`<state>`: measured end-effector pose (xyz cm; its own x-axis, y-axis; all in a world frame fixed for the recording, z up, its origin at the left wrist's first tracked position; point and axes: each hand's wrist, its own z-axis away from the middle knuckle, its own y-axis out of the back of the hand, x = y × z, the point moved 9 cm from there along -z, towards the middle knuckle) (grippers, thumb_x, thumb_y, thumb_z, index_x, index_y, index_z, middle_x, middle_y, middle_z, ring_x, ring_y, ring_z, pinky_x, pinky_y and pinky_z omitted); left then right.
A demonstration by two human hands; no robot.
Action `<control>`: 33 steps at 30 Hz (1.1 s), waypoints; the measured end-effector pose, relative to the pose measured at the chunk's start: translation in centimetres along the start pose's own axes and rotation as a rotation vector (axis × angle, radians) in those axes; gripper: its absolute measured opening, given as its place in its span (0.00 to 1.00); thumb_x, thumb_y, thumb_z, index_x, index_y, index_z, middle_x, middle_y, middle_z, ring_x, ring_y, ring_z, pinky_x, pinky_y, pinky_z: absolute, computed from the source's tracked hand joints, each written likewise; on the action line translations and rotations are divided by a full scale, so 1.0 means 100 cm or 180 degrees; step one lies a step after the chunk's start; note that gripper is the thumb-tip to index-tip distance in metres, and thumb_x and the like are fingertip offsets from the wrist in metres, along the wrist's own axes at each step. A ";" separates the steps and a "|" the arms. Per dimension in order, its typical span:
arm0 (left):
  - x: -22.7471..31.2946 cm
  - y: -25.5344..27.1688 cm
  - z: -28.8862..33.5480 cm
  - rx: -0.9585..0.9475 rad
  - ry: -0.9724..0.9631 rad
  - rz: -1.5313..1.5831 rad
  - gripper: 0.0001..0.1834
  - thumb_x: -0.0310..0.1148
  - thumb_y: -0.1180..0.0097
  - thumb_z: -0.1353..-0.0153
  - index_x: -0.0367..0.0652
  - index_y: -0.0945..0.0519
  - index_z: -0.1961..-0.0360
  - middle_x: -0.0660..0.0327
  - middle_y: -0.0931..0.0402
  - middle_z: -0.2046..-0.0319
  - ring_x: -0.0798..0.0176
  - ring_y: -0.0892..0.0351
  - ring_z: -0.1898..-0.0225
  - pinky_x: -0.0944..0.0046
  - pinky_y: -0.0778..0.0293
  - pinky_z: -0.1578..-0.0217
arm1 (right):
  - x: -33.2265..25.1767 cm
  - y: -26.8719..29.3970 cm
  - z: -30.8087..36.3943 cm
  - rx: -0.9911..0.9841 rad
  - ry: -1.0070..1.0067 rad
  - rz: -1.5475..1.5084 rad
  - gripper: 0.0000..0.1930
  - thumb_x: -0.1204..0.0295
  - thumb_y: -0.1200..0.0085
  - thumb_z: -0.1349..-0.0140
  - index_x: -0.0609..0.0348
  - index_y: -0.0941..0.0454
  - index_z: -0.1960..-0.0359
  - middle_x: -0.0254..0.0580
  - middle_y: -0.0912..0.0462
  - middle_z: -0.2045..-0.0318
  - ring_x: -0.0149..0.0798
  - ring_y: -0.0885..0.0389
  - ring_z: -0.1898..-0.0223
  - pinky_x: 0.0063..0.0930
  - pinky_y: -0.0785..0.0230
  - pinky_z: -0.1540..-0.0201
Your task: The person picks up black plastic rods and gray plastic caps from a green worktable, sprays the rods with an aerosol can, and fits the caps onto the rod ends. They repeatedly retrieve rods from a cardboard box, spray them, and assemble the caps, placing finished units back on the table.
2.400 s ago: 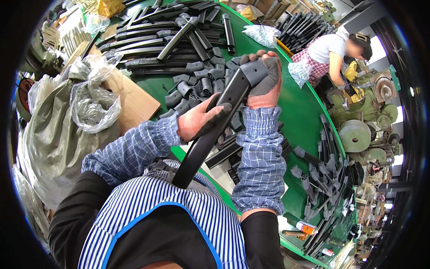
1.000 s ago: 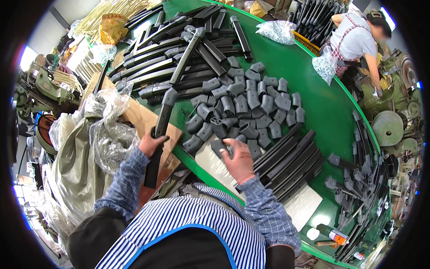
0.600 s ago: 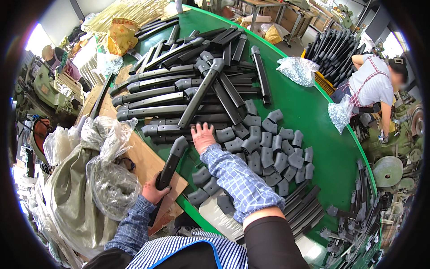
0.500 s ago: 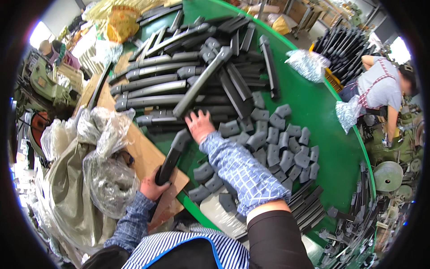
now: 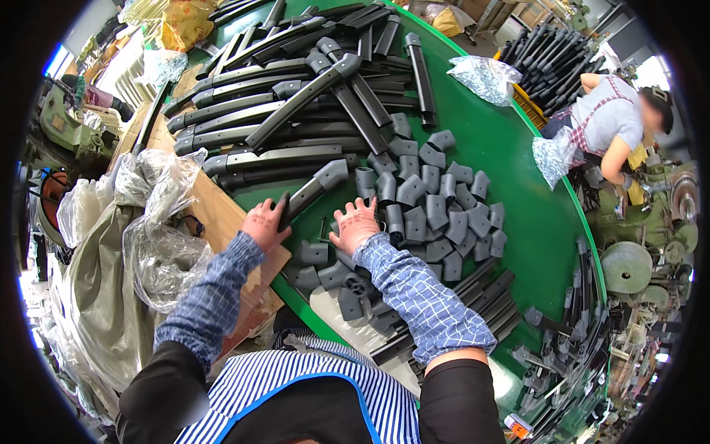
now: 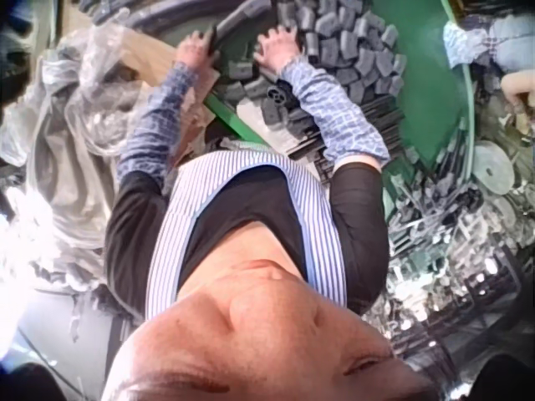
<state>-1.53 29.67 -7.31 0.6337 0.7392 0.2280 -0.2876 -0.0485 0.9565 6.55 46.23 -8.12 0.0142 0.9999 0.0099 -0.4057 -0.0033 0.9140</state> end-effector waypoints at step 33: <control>0.101 -0.048 -0.113 0.0473 -0.0471 0.0393 0.37 0.35 0.37 0.45 0.46 0.35 0.34 0.39 0.38 0.41 0.38 0.31 0.44 0.48 0.30 0.43 | 0.109 0.047 -0.025 0.0639 -0.0578 -0.0875 0.16 0.68 0.36 0.52 0.42 0.23 0.60 0.47 0.31 0.47 0.60 0.32 0.46 0.51 0.34 0.43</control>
<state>-1.86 44.92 -11.70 0.7018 0.6155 0.3587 -0.2676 -0.2388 0.9335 2.48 57.12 -4.74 0.2663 0.9447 -0.1913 -0.1774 0.2432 0.9536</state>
